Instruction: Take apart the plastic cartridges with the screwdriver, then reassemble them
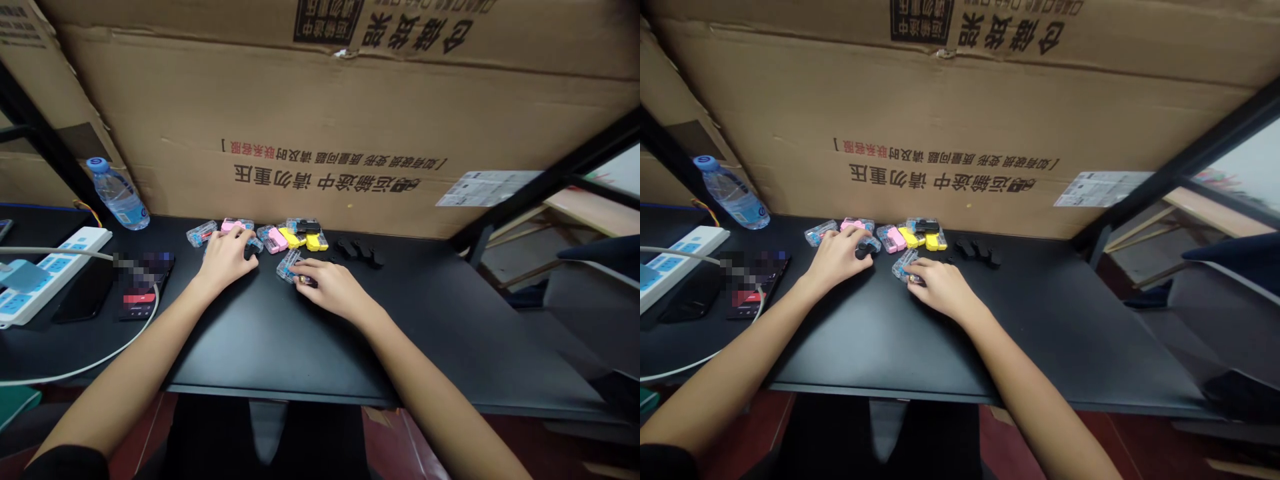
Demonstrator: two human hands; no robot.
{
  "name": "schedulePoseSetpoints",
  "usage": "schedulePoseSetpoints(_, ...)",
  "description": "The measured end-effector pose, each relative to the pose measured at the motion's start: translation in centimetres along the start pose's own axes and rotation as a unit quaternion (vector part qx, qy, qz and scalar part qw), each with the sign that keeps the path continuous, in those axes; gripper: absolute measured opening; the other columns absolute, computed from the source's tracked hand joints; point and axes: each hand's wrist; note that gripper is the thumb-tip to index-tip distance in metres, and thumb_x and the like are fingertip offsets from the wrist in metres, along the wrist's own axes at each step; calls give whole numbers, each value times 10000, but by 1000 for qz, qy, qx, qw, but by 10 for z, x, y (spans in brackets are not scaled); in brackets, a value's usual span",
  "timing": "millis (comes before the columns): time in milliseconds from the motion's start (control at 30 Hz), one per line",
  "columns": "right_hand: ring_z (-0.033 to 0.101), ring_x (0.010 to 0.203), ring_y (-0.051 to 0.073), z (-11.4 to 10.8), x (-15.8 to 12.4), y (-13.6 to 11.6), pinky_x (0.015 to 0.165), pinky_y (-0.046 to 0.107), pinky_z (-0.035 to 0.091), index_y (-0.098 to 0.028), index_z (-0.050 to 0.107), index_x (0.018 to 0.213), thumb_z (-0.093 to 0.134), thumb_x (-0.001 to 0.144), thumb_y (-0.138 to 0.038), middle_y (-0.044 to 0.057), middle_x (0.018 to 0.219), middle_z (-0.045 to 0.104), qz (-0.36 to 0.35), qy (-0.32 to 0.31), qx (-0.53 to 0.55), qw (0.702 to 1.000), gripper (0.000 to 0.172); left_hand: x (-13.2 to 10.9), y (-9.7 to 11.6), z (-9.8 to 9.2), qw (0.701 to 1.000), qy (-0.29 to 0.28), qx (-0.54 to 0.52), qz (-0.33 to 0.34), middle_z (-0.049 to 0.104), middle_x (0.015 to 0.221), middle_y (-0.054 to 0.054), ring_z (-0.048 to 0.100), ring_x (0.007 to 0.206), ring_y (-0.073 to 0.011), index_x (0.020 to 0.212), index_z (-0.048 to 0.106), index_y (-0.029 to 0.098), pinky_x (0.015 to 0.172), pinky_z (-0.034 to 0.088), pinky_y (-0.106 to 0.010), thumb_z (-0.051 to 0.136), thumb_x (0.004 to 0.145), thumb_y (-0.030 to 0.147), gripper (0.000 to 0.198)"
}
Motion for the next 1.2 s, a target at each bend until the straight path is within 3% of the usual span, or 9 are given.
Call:
schedulePoseSetpoints(233,783,1206,285,11,5,3,933,399,674,-284,758,1406,673,1026,-270,66,1452,750,-14,17,-1,1000,390,1,-1,-14,994,96,-53,-9,722,1295,-101,703,1184,-330,1243,688,246,1059,469,-482,671,928,306,321)
schedulePoseSetpoints(400,779,1218,282,20,13,-4,885,385,675,-308,726,1449,646,1025,-243,63,1504,718,-19,22,-18,999,436,3,-3,-17,991,117,-61,-11,713,1283,-102,705,1155,-318,1219,690,244,1047,471,-470,679,938,327,293)
schedulePoseSetpoints(533,807,1134,274,18,9,-6,857,354,661,-293,746,1415,676,992,-251,66,1455,747,-18,24,-21,999,432,2,-4,-21,996,74,-39,-13,736,1184,-96,725,1080,-324,1100,717,226,956,511,-447,693,918,325,209)
schedulePoseSetpoints(700,804,1146,282,13,3,-3,879,367,658,-281,762,1378,711,961,-239,70,1454,748,-13,18,-13,1000,422,-2,-3,-31,999,-17,-15,43,769,1165,-74,745,959,-324,996,748,237,811,529,-411,769,822,316,193)
schedulePoseSetpoints(967,798,1149,261,11,2,-1,890,344,638,-289,768,1346,692,974,-244,57,1414,767,-26,20,5,999,383,-2,0,-13,997,-42,-5,62,769,1086,-92,749,901,-314,1013,779,226,808,555,-419,747,845,285,181)
schedulePoseSetpoints(1100,805,1094,244,11,-1,-3,855,322,630,-285,772,1339,686,971,-233,50,1368,783,-49,22,10,998,381,2,-8,-9,995,5,-82,58,762,1083,-73,745,917,-279,992,765,228,847,581,-405,753,832,274,167)
schedulePoseSetpoints(1200,809,1049,223,16,3,-10,829,310,627,-291,764,1361,657,1011,-260,46,1406,769,-86,19,19,996,367,7,-13,-13,975,86,-203,29,750,1032,-38,739,918,-231,960,740,231,869,602,-369,780,830,331,168)
Point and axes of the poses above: each hand's wrist, its own x-axis towards the middle knuckle, its own z-axis out of the palm, y = z × x
